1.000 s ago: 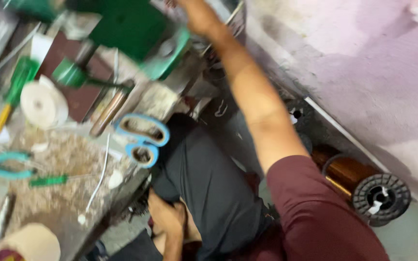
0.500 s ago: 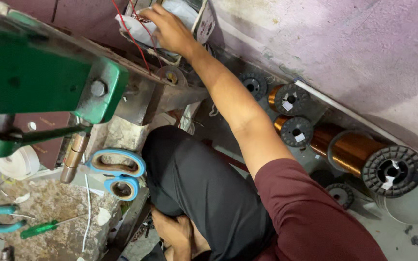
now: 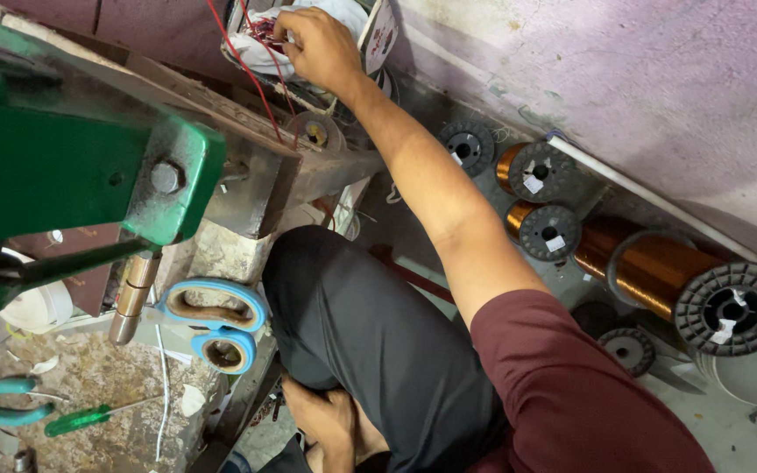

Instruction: The person is winding and securing copper wire onto motor stators. They use a wooden tool to guide the wire, tie it with white string, and trim the excess with scissors.

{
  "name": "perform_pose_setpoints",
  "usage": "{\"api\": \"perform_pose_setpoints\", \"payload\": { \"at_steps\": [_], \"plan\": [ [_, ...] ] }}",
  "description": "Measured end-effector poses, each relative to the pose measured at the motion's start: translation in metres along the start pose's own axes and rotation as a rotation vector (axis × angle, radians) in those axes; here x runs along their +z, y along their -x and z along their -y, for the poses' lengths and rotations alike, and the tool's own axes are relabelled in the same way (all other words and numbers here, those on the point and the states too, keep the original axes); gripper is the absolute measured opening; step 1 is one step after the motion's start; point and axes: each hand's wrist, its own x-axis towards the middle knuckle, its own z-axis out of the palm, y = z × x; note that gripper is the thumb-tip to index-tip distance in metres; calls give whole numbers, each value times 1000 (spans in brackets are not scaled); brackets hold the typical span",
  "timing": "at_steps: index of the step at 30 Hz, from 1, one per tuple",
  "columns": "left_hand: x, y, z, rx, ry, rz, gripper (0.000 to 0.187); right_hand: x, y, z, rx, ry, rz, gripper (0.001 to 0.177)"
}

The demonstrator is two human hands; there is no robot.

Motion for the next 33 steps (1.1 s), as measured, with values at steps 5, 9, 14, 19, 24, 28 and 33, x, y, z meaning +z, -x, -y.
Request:
{"api": "perform_pose_setpoints", "payload": {
  "at_steps": [5,9,14,19,24,28,33],
  "plan": [
    [1,-2,-2,43,0,1,75,4,-1,6,-5,106,-23,26],
    [-1,-4,-5,-17,15,27,75,12,-4,8,28,219,-9,24],
    [-3,-4,-6,0,14,25,77,15,0,5,-63,177,-33,12],
    [1,-3,-1,-43,-10,26,77,11,5,2,-53,-12,-268,11],
    [2,-1,2,-51,6,19,76,-2,0,11,23,37,-263,11],
    [1,2,3,-14,30,4,75,-11,2,23,-134,-60,-169,23],
    [3,-2,4,-14,44,2,74,-4,7,21,-137,-58,-114,19]
  ]
}}
